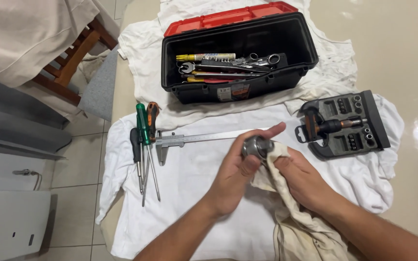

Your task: Organizing and cleaning hand tools from a toolbox

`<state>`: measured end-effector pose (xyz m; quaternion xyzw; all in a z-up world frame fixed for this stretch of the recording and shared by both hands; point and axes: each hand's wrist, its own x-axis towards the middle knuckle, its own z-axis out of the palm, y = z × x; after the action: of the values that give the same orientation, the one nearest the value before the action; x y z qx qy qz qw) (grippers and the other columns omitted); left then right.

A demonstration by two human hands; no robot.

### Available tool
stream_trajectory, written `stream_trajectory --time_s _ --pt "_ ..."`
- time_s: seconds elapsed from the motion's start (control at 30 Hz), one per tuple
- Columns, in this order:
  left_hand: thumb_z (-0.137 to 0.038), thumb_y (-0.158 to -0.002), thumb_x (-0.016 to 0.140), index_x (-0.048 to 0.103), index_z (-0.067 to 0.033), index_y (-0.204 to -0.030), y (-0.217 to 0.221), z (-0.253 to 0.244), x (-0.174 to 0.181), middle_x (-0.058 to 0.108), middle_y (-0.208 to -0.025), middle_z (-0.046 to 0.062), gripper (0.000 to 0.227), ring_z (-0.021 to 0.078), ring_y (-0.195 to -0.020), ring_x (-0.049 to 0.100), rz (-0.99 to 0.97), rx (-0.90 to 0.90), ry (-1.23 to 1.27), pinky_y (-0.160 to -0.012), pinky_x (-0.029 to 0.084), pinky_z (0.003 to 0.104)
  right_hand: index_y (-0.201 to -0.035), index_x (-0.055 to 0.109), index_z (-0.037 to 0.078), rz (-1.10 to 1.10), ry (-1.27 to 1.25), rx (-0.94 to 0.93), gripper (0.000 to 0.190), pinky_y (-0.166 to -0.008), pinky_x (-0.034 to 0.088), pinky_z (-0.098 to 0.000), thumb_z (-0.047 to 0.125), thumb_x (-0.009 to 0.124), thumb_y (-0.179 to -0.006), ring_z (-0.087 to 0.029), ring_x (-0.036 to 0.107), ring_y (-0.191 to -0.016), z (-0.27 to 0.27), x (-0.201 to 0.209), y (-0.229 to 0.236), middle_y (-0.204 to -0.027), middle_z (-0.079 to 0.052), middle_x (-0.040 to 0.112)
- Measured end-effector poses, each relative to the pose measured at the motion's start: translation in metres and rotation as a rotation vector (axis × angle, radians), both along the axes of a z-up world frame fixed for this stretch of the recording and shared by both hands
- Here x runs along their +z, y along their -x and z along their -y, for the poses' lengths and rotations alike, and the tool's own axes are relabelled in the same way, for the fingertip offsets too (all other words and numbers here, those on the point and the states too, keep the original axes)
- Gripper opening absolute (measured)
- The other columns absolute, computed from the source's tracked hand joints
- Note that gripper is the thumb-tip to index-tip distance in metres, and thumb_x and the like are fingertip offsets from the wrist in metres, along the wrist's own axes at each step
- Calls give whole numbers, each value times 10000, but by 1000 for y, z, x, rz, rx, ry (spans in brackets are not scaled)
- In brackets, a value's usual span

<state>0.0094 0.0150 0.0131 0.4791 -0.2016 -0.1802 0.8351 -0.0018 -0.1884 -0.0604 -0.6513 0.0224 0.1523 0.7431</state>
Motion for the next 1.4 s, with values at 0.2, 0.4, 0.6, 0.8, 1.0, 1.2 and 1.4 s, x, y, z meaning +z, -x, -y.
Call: stream_trajectory --time_s 0.2,0.4,0.6,0.8,1.0,1.2,1.4 --pt "-578 -1079 671 532 -59 -1493 -4 -3 -6 789 -1317 211 678 342 -1260 775 -119 205 -18 -1022 690 473 -997 641 136 125 301 189 438 -844 493 -343 520 507 -1160 -146 564 -925 -5 23 2 -977 6 642" --pt "-543 -1092 659 563 -51 -1431 -4 0 -9 735 -1097 109 605 339 -1086 833 -137 322 -39 -1007 674 478 -891 492 169 168 383 272 406 -733 436 -371 420 496 -1210 -136 441 -828 -8 30 3 -870 42 487" --pt "-533 -1104 557 490 -92 -1294 -7 -5 5 858 -972 190 485 261 -957 832 -217 420 -208 -977 664 421 -969 564 185 221 820 371 149 -678 449 -479 281 488 -1053 -395 558 -651 -24 68 0 -736 -144 692" --pt "-461 -1161 537 536 -88 -1124 -18 -10 0 659 -937 74 375 291 -755 800 -313 568 -119 -850 627 385 -942 543 213 277 892 356 173 -654 446 -456 357 630 -985 -364 634 -622 -18 45 2 -704 -66 738" --pt "-373 -1178 607 489 -149 -1211 -72 -67 -25 515 -860 1 256 96 -547 443 -157 979 122 -443 406 282 -960 655 207 401 757 360 175 -626 493 -405 277 540 -1072 -264 677 -573 -10 28 2 -711 -23 788" --pt "-287 -1022 782 496 -137 -1467 -72 -145 13 680 -1340 80 550 191 -1202 667 57 998 -741 -1090 527 345 -961 647 222 367 807 446 104 -718 540 -404 280 585 -1022 -266 779 -701 -20 41 -6 -795 -28 853" --pt "-162 -1006 840 724 -85 -1412 -84 -219 -56 846 -1250 166 429 389 -1120 796 364 1175 -1306 -982 569 508 -995 701 260 525 680 450 108 -786 592 -365 226 598 -991 -219 868 -841 -22 43 -3 -940 36 932"
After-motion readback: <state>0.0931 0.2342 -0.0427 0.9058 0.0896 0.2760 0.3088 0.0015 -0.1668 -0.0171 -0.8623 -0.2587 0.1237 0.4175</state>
